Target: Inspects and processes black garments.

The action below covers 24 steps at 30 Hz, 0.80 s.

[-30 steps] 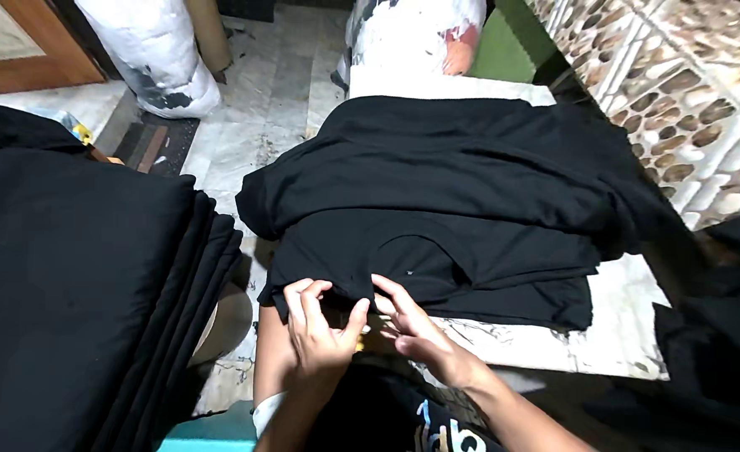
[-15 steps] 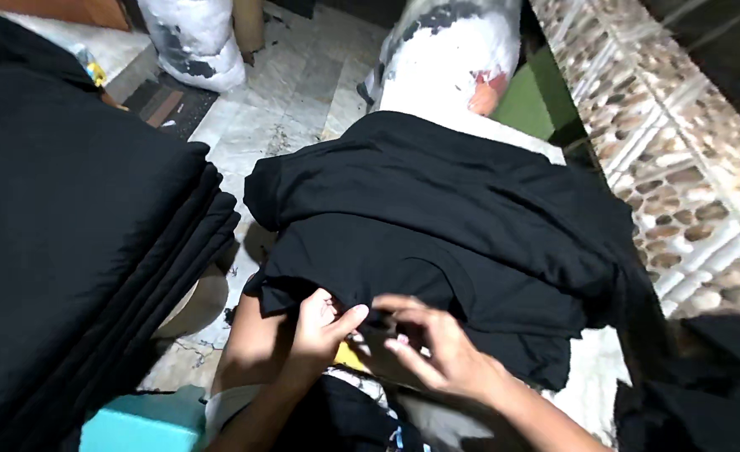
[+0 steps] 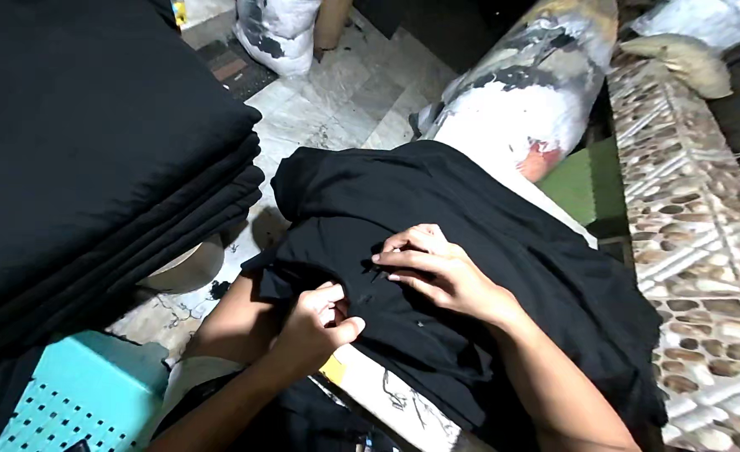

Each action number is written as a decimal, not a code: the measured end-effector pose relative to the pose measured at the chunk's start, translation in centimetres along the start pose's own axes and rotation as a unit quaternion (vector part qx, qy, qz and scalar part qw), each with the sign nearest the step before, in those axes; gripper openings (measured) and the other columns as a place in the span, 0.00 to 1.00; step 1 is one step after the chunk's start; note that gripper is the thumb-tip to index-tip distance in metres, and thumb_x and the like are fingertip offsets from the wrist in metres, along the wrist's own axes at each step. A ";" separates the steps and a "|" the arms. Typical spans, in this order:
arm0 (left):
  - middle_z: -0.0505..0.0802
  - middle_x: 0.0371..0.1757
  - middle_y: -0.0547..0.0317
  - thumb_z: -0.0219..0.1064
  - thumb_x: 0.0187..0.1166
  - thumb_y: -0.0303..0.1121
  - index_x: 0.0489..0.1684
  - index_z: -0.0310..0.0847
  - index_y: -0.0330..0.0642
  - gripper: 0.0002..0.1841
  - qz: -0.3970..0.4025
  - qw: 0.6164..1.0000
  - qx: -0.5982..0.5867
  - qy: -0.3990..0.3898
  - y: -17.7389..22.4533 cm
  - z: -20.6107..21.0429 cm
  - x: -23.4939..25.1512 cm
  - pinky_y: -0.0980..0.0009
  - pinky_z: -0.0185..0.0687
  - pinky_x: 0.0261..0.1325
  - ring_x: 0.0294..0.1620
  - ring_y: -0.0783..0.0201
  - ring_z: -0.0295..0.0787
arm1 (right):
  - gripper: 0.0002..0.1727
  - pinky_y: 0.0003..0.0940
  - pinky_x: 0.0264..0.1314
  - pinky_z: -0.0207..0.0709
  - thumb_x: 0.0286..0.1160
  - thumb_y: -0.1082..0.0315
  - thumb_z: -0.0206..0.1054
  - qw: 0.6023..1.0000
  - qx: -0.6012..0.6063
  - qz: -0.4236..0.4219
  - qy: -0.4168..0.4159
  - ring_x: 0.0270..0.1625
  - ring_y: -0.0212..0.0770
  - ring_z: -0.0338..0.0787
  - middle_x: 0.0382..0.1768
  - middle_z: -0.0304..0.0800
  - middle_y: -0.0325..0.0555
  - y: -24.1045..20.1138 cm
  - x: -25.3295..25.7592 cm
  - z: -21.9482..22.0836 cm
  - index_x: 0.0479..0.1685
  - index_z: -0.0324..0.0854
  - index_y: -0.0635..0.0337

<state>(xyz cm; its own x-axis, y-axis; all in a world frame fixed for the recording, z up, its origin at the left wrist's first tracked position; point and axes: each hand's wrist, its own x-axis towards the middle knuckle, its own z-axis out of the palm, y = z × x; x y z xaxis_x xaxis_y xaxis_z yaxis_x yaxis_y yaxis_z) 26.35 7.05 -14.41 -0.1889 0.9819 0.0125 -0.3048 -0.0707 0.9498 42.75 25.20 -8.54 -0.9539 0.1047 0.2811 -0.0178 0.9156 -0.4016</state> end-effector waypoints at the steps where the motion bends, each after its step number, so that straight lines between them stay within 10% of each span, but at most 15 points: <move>1: 0.88 0.40 0.69 0.66 0.64 0.19 0.36 0.86 0.32 0.07 0.019 1.000 0.001 0.000 -0.3 0.0 0.0 0.87 0.82 0.47 0.41 0.87 0.84 | 0.12 0.38 0.71 0.64 0.82 0.64 0.64 1.000 0.001 -0.003 0.004 0.56 0.36 0.84 0.46 0.89 0.45 0.3 0.0 0.0 0.53 0.91 0.54; 24: 0.86 0.37 0.80 0.68 0.66 0.20 0.26 0.83 0.45 0.07 0.068 0.995 -0.059 -0.032 -1.0 -0.5 0.1 0.88 0.78 0.43 0.39 0.89 0.80 | 0.13 0.29 0.67 0.65 0.81 0.62 0.65 0.993 0.114 0.024 0.016 0.59 0.30 0.81 0.47 0.89 0.38 1.1 -0.4 0.7 0.54 0.94 0.52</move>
<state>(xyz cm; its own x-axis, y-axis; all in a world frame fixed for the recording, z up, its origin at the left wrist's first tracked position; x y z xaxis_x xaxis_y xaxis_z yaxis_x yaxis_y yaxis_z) 26.12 7.15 -15.50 -0.1767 0.9709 0.1618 -0.3895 -0.2199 0.8944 42.93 25.92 -9.67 -0.9452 0.1628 0.2831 -0.0424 0.7982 -0.6009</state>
